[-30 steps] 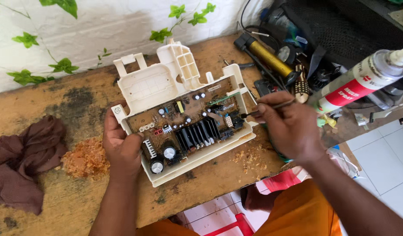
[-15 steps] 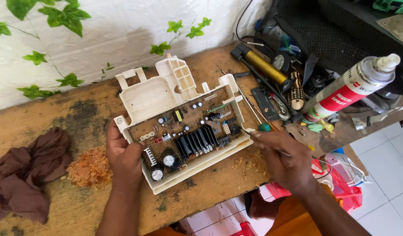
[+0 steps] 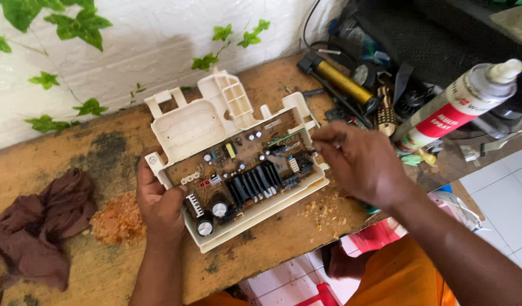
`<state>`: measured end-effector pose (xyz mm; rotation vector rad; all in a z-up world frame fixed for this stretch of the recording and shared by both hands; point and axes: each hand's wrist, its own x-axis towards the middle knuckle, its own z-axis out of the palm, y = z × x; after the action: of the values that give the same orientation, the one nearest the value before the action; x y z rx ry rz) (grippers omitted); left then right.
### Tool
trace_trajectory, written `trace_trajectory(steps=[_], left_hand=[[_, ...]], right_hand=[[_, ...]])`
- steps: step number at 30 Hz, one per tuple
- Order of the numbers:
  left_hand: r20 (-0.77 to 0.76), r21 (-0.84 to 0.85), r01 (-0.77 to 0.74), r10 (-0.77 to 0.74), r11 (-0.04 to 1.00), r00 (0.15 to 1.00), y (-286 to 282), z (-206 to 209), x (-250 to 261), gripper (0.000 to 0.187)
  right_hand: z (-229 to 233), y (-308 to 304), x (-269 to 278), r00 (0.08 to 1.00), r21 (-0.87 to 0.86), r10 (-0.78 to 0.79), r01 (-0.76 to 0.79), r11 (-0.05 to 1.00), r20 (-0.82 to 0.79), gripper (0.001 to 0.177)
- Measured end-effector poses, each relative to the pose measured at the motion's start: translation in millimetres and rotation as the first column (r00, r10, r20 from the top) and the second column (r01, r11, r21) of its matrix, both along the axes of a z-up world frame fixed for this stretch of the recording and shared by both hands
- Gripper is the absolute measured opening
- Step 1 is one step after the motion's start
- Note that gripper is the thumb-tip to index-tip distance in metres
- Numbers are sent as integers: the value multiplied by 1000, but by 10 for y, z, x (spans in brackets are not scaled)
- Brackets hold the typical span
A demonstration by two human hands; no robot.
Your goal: The person uses a screwdriver to work on a circuit board inside a white plastic casing. They repeatedly tighten and loosen screws on the board while holding the casing steady with their other hand.
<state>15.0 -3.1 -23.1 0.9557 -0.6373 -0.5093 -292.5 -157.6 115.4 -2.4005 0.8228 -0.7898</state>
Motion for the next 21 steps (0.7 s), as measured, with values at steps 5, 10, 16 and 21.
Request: trace_trajectory(steps=[5, 10, 16, 21], left_hand=[[32, -14, 4, -4, 1000, 999, 13, 47, -31, 82], [69, -12, 14, -13, 1000, 998, 19, 31, -38, 82], [40, -33, 24, -22, 999, 999, 21, 177, -129, 83], [49, -3, 12, -12, 1000, 999, 35, 159, -99, 82]], right_hand=[[201, -184, 86, 998, -7, 60, -60, 998, 12, 12], [320, -257, 179, 982, 47, 183, -185, 982, 46, 17], [454, -260, 160, 969, 144, 195, -174, 974, -150, 21], [540, -182, 97, 986, 67, 152, -148, 987, -66, 12]])
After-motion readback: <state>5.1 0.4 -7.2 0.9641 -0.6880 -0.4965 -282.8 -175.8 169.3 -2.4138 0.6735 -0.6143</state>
